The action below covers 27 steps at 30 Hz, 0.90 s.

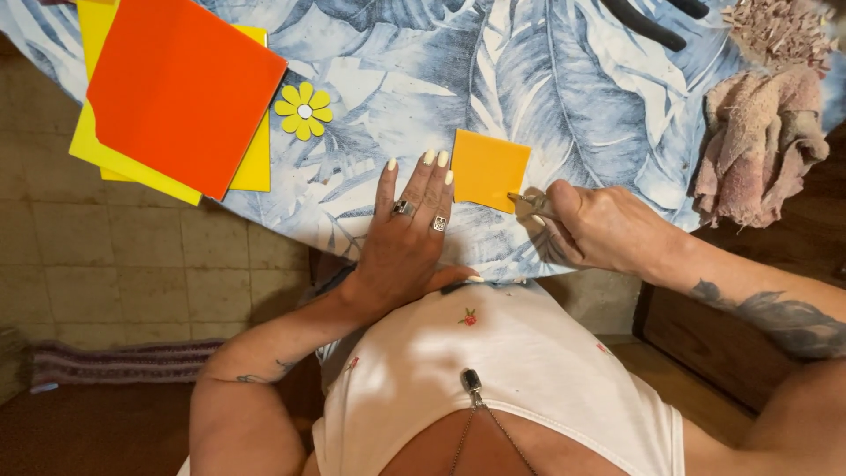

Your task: Cutting small square mosaic tiles into smaller pieces using mosaic nippers on a craft table.

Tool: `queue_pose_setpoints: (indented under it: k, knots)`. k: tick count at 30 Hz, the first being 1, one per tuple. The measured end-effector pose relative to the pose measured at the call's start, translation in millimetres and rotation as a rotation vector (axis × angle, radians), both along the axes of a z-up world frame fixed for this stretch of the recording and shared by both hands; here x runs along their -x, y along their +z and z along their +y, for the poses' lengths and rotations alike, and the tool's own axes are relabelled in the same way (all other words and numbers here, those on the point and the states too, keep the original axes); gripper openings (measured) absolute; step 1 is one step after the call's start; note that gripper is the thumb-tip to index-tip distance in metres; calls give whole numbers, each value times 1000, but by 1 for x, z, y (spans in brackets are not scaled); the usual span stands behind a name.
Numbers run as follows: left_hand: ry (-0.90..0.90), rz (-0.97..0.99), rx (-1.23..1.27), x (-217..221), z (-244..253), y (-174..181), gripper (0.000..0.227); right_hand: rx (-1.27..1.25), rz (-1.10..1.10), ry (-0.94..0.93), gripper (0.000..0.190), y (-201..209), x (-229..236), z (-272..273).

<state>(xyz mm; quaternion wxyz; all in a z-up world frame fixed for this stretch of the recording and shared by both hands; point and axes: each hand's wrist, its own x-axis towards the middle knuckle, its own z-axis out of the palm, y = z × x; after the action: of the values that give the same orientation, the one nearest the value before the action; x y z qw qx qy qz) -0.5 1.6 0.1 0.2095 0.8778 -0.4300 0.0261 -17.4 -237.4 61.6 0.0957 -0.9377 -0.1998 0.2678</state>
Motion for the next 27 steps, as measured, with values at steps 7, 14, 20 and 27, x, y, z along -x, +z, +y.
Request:
queue_pose_setpoints:
  k: [7, 14, 20, 27]
  knots:
    - [-12, 2, -4, -1, 0, 0, 96, -42, 2, -6, 13, 1, -2, 4]
    - [-21, 35, 24, -2, 1, -3, 95, -52, 34, -25, 15, 2, -5, 8]
    - [-27, 25, 33, -3, 3, -4, 95, -57, 47, -37, 21, 3, -9, 13]
    - [-34, -6, 32, -3, 4, -5, 94, -53, 115, -75, 25, 2, -11, 17]
